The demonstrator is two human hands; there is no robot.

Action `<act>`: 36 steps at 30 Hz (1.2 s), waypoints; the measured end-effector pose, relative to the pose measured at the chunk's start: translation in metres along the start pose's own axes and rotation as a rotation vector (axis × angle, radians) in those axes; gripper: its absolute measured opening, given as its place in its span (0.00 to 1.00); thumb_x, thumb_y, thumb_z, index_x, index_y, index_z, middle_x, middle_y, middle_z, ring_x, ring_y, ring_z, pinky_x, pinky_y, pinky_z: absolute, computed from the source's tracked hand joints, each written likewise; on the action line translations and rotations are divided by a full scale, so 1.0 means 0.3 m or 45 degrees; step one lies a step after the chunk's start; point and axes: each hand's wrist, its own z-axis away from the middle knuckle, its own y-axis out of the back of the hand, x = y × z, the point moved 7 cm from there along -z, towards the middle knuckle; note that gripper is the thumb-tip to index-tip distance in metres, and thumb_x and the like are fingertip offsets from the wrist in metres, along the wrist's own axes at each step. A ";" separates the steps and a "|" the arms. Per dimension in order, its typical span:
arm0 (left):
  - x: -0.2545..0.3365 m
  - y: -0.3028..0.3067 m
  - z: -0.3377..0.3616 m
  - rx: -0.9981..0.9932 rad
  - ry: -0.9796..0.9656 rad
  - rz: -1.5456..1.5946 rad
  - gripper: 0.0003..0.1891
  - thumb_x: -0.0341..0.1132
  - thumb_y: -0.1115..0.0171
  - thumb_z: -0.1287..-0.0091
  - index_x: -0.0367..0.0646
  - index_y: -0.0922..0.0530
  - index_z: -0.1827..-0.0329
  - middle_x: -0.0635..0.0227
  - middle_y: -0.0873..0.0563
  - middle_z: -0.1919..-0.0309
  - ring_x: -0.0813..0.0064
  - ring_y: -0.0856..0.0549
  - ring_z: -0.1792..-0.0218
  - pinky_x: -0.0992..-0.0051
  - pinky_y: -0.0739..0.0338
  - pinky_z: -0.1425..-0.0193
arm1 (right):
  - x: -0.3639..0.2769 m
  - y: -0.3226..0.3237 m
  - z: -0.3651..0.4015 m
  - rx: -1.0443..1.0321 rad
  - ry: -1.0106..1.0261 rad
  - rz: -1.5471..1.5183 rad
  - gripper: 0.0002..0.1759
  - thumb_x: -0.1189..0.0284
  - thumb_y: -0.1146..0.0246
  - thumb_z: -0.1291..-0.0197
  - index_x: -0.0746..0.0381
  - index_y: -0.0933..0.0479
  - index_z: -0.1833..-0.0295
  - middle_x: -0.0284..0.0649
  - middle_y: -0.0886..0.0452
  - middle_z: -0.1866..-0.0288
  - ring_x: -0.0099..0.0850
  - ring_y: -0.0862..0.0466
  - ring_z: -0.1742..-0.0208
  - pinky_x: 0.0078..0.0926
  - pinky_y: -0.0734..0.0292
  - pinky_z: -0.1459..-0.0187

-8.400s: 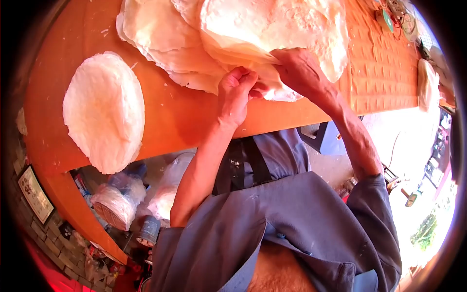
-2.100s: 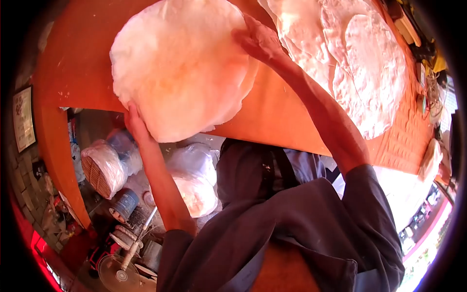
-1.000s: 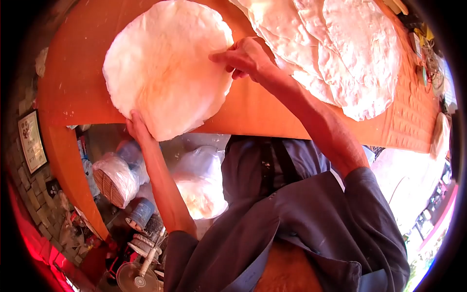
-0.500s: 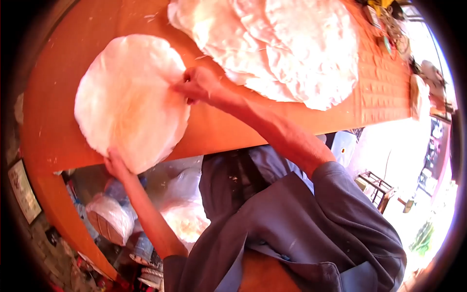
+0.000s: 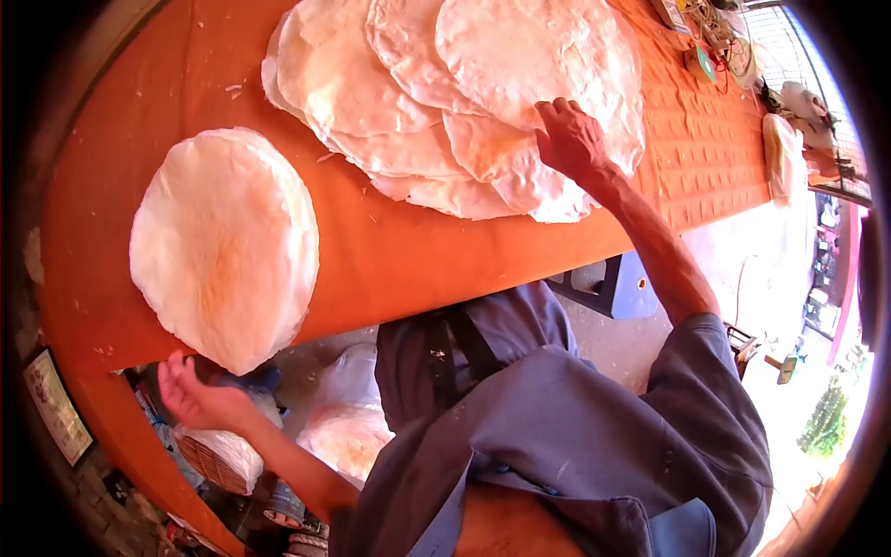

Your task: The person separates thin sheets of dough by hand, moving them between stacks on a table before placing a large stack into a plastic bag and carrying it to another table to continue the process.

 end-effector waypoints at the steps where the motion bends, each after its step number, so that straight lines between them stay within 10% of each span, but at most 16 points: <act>1: 0.059 -0.081 0.052 -0.065 0.037 0.047 0.13 0.28 0.39 0.31 0.28 0.23 0.49 0.56 0.14 0.58 0.71 0.17 0.59 0.76 0.21 0.51 | -0.013 0.010 -0.001 0.066 0.046 -0.033 0.30 0.57 0.26 0.54 0.61 0.23 0.48 0.46 0.22 0.60 0.47 0.21 0.50 0.42 0.24 0.54; 5: 0.118 -0.425 0.320 -0.764 0.327 0.306 0.10 0.27 0.42 0.30 0.33 0.24 0.49 0.60 0.16 0.56 0.73 0.17 0.58 0.75 0.22 0.53 | -0.076 0.048 0.008 0.269 0.167 -0.117 0.24 0.64 0.31 0.49 0.61 0.23 0.46 0.47 0.21 0.59 0.46 0.21 0.55 0.43 0.25 0.57; 13: 0.193 -0.930 0.752 -1.335 0.933 0.637 0.16 0.32 0.41 0.28 0.32 0.27 0.42 0.60 0.16 0.59 0.70 0.15 0.57 0.74 0.19 0.54 | -0.079 0.053 -0.028 0.299 0.317 -0.141 0.19 0.62 0.30 0.49 0.60 0.22 0.55 0.43 0.22 0.61 0.42 0.21 0.56 0.40 0.24 0.59; 18: 0.144 -1.173 0.862 -1.218 1.428 0.715 0.17 0.32 0.42 0.28 0.30 0.29 0.42 0.58 0.17 0.56 0.67 0.15 0.56 0.71 0.17 0.52 | -0.052 0.028 -0.046 0.228 0.401 -0.091 0.09 0.68 0.34 0.47 0.61 0.24 0.64 0.41 0.23 0.65 0.40 0.22 0.58 0.38 0.25 0.61; 25: 0.130 -1.275 0.867 -1.135 1.483 0.725 0.11 0.31 0.42 0.28 0.33 0.28 0.49 0.58 0.17 0.60 0.69 0.14 0.59 0.71 0.17 0.51 | 0.243 0.235 -0.230 0.569 0.167 -0.236 0.04 0.77 0.41 0.41 0.60 0.27 0.69 0.47 0.24 0.74 0.47 0.21 0.76 0.42 0.27 0.76; 30: 0.187 -1.285 0.883 -0.988 1.366 0.742 0.10 0.31 0.39 0.31 0.34 0.28 0.55 0.61 0.18 0.62 0.72 0.16 0.61 0.72 0.19 0.51 | 0.066 0.612 -0.208 0.814 0.182 -0.319 0.01 0.73 0.39 0.36 0.58 0.23 0.61 0.45 0.18 0.67 0.45 0.17 0.71 0.35 0.23 0.72; 36: 0.167 -1.322 0.892 -0.987 1.586 0.749 0.11 0.35 0.38 0.31 0.35 0.27 0.63 0.61 0.17 0.70 0.70 0.15 0.70 0.77 0.18 0.67 | -0.041 0.069 -0.199 0.219 0.301 -0.546 0.06 0.73 0.41 0.39 0.64 0.29 0.65 0.47 0.21 0.72 0.47 0.19 0.67 0.42 0.23 0.67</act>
